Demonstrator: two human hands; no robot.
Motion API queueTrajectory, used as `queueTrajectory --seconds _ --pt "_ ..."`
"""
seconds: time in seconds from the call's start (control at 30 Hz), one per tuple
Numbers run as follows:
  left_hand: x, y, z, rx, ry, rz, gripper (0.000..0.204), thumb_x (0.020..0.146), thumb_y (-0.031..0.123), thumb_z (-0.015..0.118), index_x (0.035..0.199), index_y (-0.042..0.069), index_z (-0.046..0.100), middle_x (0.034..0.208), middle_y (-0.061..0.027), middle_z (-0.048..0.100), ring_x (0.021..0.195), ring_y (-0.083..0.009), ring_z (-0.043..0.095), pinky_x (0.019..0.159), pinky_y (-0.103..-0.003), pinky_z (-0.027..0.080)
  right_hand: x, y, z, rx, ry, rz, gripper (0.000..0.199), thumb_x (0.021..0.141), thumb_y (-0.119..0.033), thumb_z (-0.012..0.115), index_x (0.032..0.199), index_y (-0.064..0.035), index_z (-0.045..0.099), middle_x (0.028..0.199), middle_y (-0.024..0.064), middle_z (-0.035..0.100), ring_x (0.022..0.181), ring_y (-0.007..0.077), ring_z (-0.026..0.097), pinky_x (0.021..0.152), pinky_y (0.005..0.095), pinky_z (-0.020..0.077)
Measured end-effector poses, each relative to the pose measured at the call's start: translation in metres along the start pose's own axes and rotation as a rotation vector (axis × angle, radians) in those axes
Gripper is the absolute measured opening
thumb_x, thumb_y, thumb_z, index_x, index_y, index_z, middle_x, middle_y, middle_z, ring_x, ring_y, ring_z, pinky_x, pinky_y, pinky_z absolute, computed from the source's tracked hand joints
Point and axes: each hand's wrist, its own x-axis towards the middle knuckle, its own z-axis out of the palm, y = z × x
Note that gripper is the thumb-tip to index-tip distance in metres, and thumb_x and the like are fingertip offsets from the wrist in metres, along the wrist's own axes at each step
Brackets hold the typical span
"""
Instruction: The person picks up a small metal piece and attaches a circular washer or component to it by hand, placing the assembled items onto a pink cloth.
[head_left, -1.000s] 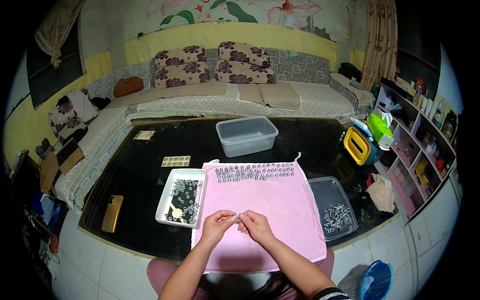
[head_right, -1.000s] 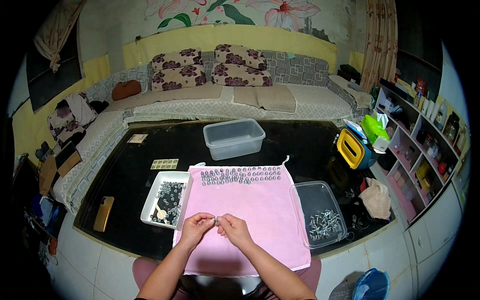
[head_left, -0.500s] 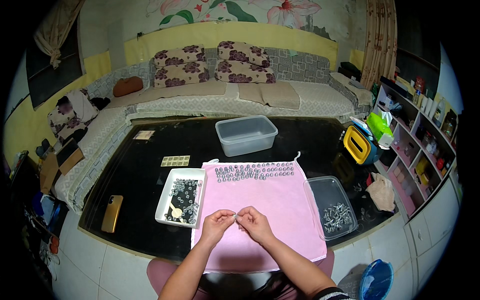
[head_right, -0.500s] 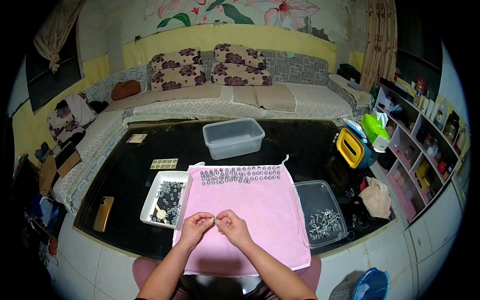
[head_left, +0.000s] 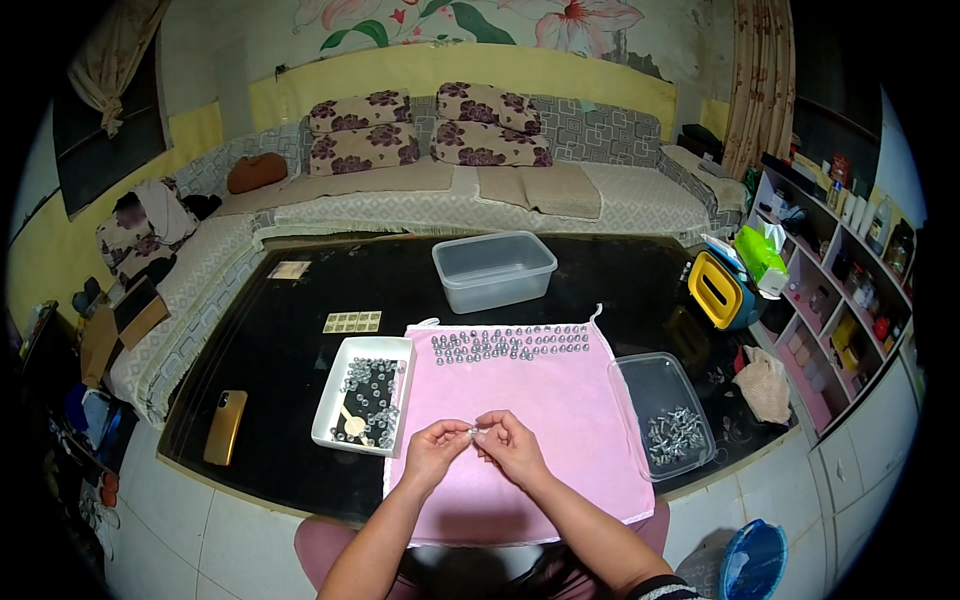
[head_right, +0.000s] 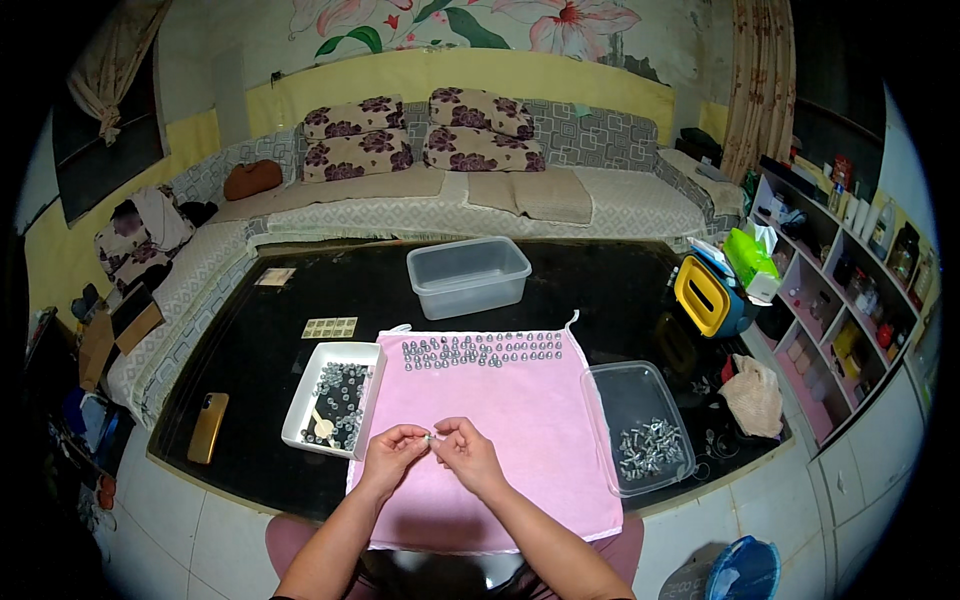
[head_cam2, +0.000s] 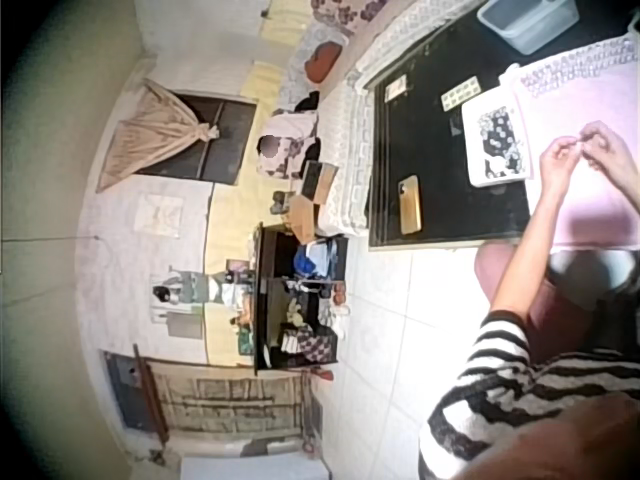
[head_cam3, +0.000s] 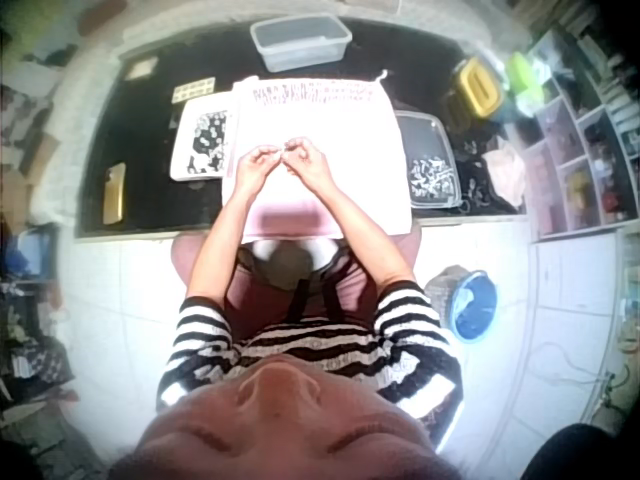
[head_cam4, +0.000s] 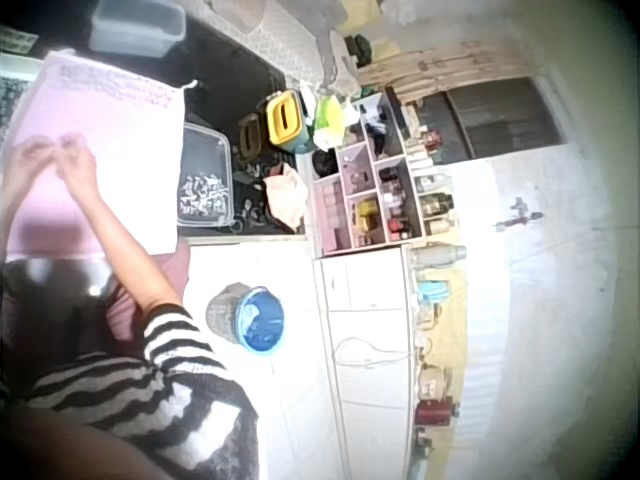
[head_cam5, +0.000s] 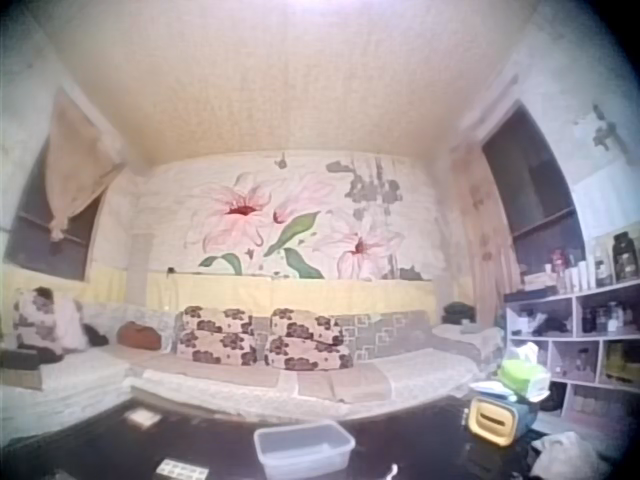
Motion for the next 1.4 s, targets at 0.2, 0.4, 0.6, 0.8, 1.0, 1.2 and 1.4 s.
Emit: queueTrajectory --seconds 0.2,0.4,0.6,0.8,1.0,1.2,1.4 --pt "0.001 -0.003 0.000 -0.009 0.012 -0.006 0.013 0.079 -0.001 0.058 0.091 -0.001 0.057 0.082 -0.0060 0.060 0.075 -0.0093 0.057 0.070 -0.021 0.048 0.001 0.004 -0.003 -0.003 -0.006 0.021 0.017 0.085 -0.019 0.054 0.087 -0.0021 0.055 0.063 0.0011 0.054 0.054 0.0056 0.050 0.050 0.0195 0.0416" --pt "0.001 -0.003 0.001 0.003 0.013 0.008 0.012 0.079 -0.001 0.058 0.090 -0.001 0.057 0.083 -0.0063 0.060 0.075 -0.0095 0.057 0.070 -0.021 0.048 0.001 0.004 -0.006 -0.028 -0.035 0.036 0.019 0.086 -0.022 0.052 0.086 -0.0023 0.055 0.061 0.0011 0.053 0.053 0.0061 0.050 0.050 0.0198 0.0417" --pt "0.000 0.000 0.002 -0.018 -0.014 0.007 0.012 0.079 -0.001 0.057 0.091 -0.002 0.057 0.083 -0.0066 0.060 0.075 -0.0104 0.058 0.070 -0.020 0.048 0.002 0.008 -0.008 -0.019 -0.064 0.060 0.019 0.086 -0.021 0.052 0.085 -0.0023 0.055 0.059 0.0016 0.052 0.053 0.0066 0.049 0.050 0.0206 0.0411" --pt "0.000 -0.001 0.000 0.021 0.007 0.001 0.012 0.079 -0.001 0.057 0.092 -0.002 0.057 0.082 -0.0062 0.060 0.075 -0.0101 0.057 0.070 -0.021 0.048 0.001 0.001 0.000 -0.033 0.023 -0.027 0.019 0.086 -0.021 0.052 0.082 -0.0025 0.054 0.058 0.0014 0.051 0.051 0.0064 0.048 0.048 0.0206 0.0402" --pt "0.001 -0.001 0.001 0.025 0.009 0.003 0.012 0.079 -0.001 0.057 0.091 -0.001 0.057 0.081 -0.0055 0.060 0.073 -0.0090 0.056 0.070 -0.021 0.048 0.002 0.005 -0.006 -0.081 -0.028 0.042 0.017 0.087 -0.019 0.049 0.085 -0.0023 0.053 0.059 0.0019 0.052 0.051 0.0070 0.048 0.049 0.0204 0.0401" --pt "0.000 -0.001 0.002 -0.003 -0.014 0.004 0.012 0.079 -0.001 0.057 0.091 -0.001 0.057 0.081 -0.0048 0.059 0.074 -0.0087 0.056 0.070 -0.020 0.048 0.003 0.009 -0.007 -0.066 -0.050 0.040 0.021 0.088 -0.023 0.048 0.085 -0.0027 0.053 0.058 0.0014 0.052 0.052 0.0067 0.049 0.048 0.0206 0.0411" --pt "0.000 -0.001 0.000 0.004 0.002 0.006 0.012 0.079 -0.001 0.057 0.091 -0.001 0.057 0.080 -0.0045 0.059 0.074 -0.0087 0.056 0.070 -0.020 0.048 0.001 0.003 -0.001 -0.128 -0.017 -0.055 0.019 0.087 -0.022 0.050 0.085 -0.0027 0.052 0.058 0.0011 0.052 0.051 0.0067 0.048 0.048 0.0206 0.0405"
